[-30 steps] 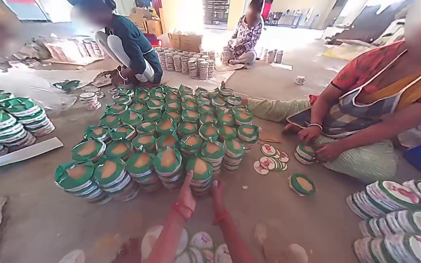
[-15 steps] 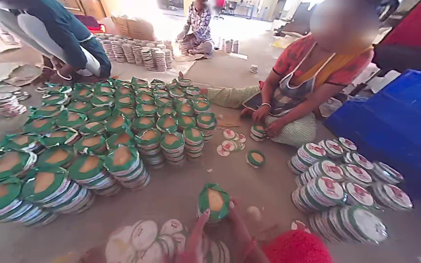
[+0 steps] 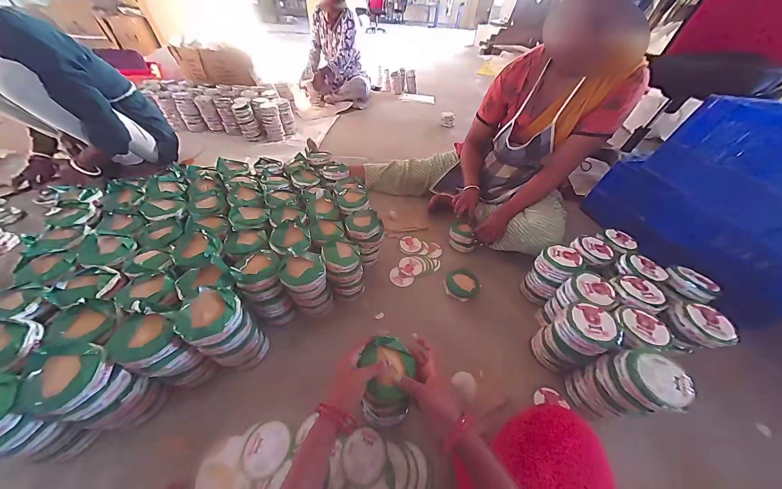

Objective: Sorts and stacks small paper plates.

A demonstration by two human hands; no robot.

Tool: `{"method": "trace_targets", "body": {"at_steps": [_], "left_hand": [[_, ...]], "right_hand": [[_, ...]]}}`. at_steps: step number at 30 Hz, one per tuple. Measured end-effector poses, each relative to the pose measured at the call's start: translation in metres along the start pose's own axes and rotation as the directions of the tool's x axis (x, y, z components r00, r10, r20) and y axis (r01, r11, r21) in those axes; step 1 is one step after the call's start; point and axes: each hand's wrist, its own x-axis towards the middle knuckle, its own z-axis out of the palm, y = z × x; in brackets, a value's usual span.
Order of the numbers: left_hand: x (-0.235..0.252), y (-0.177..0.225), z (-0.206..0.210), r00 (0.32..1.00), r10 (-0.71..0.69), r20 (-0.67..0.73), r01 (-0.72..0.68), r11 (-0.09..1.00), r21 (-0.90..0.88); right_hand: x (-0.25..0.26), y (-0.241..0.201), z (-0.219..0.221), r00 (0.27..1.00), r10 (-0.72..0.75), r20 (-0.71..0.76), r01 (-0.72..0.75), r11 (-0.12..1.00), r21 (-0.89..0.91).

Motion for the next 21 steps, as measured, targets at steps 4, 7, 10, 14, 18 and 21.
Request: {"method": "trace_targets", "body": {"at_steps": [4,7,10,14,18,21], "left_hand": [[-0.001,-0.014,0.001,0.993,0.115,-0.026,-0.116,0.993,-0.022],[-0.003,-0.017,0.002,0.987,0.155,-0.048,-0.153,0.987,0.051],[-0.003,-0.016,0.005,0.972,0.200,-0.124,-0.179,0.971,0.157],[-0.009,-0.009,0.010,0.915,0.362,-0.175,-0.253,0.857,0.449],[-0.014,-0.008,0.015,0.784,0.611,-0.106,-0.364,0.591,0.720],[-0.017,-0.008,0.023,0.702,0.712,-0.014,-0.383,0.395,0.835]], "right_hand": [[-0.001,0.005,0.001,1.000,0.005,-0.015,-0.005,1.000,0.021],[-0.003,0.005,0.001,1.000,-0.013,-0.006,0.014,1.000,0.015],[-0.006,0.002,0.000,1.000,-0.022,0.008,0.022,1.000,0.004],[-0.007,0.003,0.001,1.000,-0.026,0.002,0.026,0.999,0.019],[-0.010,0.001,0.003,0.999,-0.034,-0.006,0.034,0.999,-0.010],[-0.012,-0.002,0.005,1.000,-0.018,-0.006,0.018,1.000,-0.006]]}}
